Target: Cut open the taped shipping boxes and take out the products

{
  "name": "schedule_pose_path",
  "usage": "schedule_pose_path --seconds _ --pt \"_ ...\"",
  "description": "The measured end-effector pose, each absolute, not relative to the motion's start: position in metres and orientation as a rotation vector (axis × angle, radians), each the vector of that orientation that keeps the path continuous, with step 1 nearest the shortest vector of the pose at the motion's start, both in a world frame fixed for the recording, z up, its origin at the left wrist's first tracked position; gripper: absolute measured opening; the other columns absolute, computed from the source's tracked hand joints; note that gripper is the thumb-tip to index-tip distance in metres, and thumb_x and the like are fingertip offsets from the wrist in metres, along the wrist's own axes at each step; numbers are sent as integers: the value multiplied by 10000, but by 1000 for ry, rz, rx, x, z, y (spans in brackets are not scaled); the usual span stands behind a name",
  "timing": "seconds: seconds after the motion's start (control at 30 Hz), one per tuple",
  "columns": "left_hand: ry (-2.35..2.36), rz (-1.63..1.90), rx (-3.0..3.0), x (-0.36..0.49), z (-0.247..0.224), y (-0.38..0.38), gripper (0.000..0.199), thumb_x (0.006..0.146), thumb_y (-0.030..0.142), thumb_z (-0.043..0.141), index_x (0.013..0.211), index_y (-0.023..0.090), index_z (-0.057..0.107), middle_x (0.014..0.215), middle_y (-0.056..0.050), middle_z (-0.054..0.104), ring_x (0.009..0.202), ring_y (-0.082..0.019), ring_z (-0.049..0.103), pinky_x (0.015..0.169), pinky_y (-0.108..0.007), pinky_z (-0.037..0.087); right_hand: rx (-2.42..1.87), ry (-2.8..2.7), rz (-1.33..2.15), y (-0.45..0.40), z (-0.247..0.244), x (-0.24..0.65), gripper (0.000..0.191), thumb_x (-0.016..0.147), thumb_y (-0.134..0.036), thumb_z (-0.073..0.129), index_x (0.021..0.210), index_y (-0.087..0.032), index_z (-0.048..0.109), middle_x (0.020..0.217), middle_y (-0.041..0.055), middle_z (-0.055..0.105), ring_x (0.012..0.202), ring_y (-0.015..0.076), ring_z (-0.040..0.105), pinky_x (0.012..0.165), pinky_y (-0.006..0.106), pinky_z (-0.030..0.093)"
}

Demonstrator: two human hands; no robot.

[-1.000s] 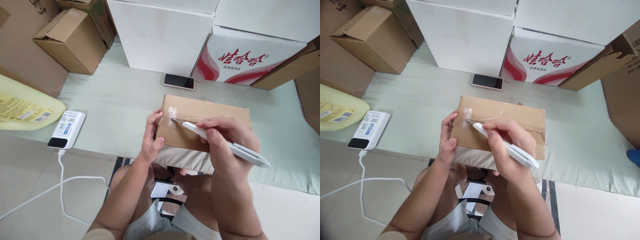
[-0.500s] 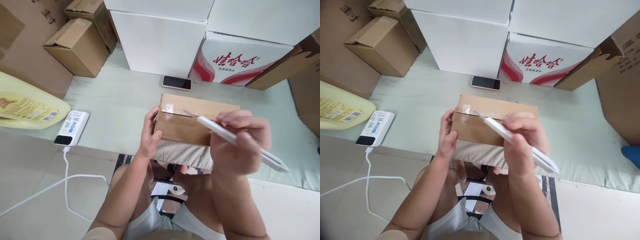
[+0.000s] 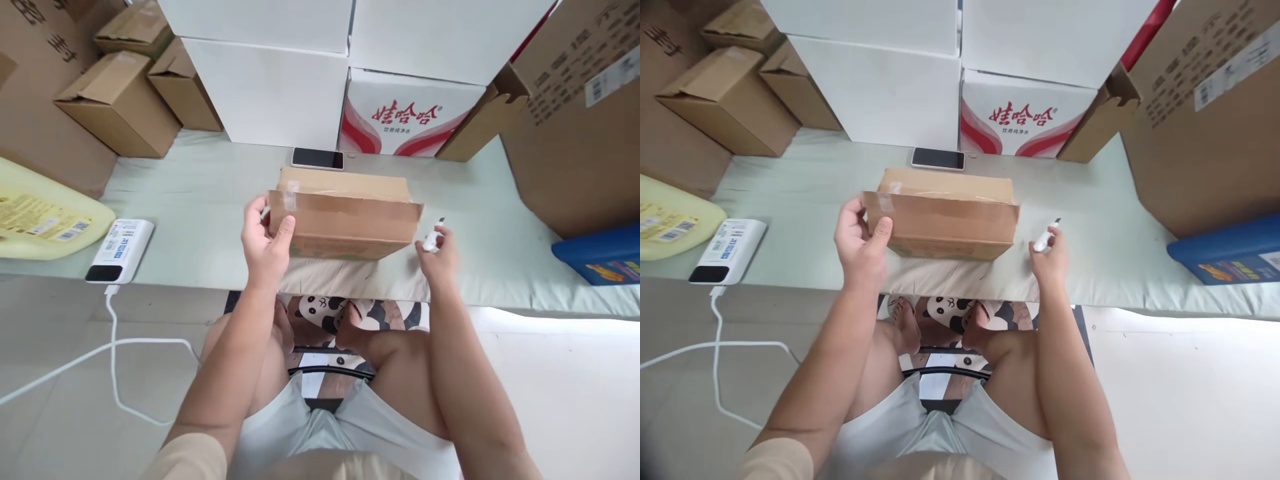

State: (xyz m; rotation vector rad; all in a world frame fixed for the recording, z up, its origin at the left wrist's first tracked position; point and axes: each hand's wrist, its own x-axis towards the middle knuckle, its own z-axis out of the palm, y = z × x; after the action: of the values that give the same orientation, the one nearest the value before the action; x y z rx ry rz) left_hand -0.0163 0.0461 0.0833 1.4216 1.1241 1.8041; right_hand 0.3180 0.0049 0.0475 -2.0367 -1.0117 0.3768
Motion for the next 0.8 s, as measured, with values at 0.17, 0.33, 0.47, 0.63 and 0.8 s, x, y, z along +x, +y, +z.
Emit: schedule_pose_path --seconds 0.17,0.33,0.47,0.63,0.8 --pt "900 1887 1338 -13 96 41 453 737 556 852 994 243 649 931 -26 659 924 -221 664 927 -406 534 -1916 -1241 375 13 46 311 490 707 -250 573 1182 -165 661 1227 166 682 1197 296 618 1084 523 462" --pt "704 2245 1207 9 117 23 548 916 603 573 566 222 393 520 15 318 532 -155 339 599 -353 328 -1310 -1140 321 5 88 274 189 896 -406 601 894 -227 664 821 26 687 818 184 665 828 375 556" --pt "728 2200 1255 17 125 21 545 897 482 586 549 218 260 499 25 205 495 -144 226 556 -348 193 -1099 -1440 166 -16 125 253 269 940 -396 642 719 -245 657 663 4 668 704 180 664 760 367 561" --pt "609 2212 1281 10 125 28 378 752 280 536 525 212 242 460 12 203 479 -138 212 529 -364 182 -1182 -1664 39 -31 140 253 239 985 -379 568 833 -263 711 876 15 793 1072 259 756 1141 529 481" --pt "553 2202 1309 6 123 32 337 731 295 502 518 210 255 446 -6 233 492 -148 245 531 -372 186 -1301 -1901 101 -33 147 257 386 1024 -449 413 909 -254 726 1323 57 732 1527 348 427 1277 648 259"
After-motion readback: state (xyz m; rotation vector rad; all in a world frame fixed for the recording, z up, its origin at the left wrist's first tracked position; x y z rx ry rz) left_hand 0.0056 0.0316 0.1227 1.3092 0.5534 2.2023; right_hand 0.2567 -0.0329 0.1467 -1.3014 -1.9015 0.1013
